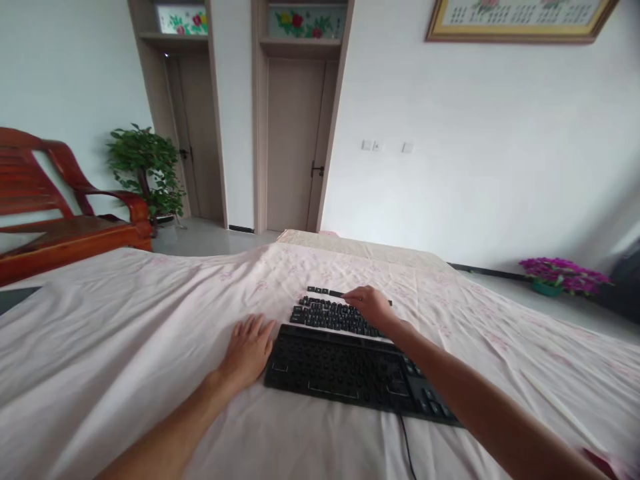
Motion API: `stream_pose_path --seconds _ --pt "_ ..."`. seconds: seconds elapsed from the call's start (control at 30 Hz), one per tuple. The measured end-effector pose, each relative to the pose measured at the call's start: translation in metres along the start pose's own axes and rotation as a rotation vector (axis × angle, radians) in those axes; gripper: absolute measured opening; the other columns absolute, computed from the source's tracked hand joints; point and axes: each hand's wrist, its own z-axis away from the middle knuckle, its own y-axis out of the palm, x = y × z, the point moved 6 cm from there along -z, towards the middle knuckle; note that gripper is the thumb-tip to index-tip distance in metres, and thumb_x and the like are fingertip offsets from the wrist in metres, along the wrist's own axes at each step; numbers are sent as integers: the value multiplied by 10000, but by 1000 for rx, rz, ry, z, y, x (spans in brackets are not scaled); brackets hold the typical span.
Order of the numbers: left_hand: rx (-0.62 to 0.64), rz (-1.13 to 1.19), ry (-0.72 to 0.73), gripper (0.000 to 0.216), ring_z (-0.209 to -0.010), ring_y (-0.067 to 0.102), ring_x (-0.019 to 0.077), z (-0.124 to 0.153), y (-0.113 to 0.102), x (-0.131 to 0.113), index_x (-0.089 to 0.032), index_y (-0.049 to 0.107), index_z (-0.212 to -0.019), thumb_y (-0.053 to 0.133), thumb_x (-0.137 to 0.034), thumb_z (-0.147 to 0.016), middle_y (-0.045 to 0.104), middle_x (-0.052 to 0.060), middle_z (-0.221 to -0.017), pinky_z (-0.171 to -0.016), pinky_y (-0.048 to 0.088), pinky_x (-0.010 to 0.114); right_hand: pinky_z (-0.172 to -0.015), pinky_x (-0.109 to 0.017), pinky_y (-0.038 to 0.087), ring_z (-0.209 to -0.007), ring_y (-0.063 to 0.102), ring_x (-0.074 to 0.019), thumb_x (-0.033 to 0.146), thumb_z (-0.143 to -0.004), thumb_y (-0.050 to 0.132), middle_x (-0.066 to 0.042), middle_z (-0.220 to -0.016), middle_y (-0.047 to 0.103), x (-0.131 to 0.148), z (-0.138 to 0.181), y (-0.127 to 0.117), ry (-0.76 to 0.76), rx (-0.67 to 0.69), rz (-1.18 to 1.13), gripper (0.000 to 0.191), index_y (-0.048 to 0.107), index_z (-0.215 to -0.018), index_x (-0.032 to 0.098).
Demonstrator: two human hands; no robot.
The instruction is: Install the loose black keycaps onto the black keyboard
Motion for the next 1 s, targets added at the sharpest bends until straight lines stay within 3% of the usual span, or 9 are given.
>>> stream_pose_path --seconds 0.1,0.2,0.53,0.8,0.93,1.0 --pt "-10 -1 0 433 -1331 383 293 0 -1 0 -266 495 -1341 362 -312 -932 465 85 -1434 -1079 277 514 -877 -305 438 -1023 587 -210 312 -869 573 -5 -1021 720 16 -49 36 -14 39 91 209 741 -987 278" --pt "-15 8 0 427 -1328 387 294 0 -2 0 -267 502 -1333 356 -326 -936 472 86 -1428 -1081 275 516 -896 -288 403 -1055 565 -201 293 -865 591 -18 -1024 717 25 -80 61 -28 74 169 198 739 -994 270" --pt "-49 31 0 416 -1334 371 292 0 3 1 -281 491 -1326 359 -337 -935 473 84 -1421 -1088 249 523 -941 -331 327 -1115 518 -231 199 -830 614 -74 -961 724 33 -118 110 -102 188 329 202 753 -969 244" --pt "-29 64 -4 419 -1333 366 306 -1 1 2 -269 492 -1327 375 -311 -928 458 103 -1427 -1083 252 552 -906 -317 362 -1052 554 -237 123 -835 566 -100 -937 729 57 -112 103 -194 217 364 213 761 -879 197" --pt "-11 70 -6 419 -1333 354 310 0 -5 1 -253 495 -1319 388 -319 -920 446 104 -1433 -1079 251 550 -888 -332 394 -1047 578 -246 247 -905 500 -92 -1051 710 78 -92 83 -165 163 314 267 714 -1059 204" --pt "-5 76 -3 421 -1329 352 307 0 -7 0 -249 491 -1319 390 -315 -915 447 102 -1428 -1079 246 544 -846 -297 430 -991 618 -212 344 -916 488 -28 -1087 706 92 -69 70 -135 93 165 295 680 -1125 265"
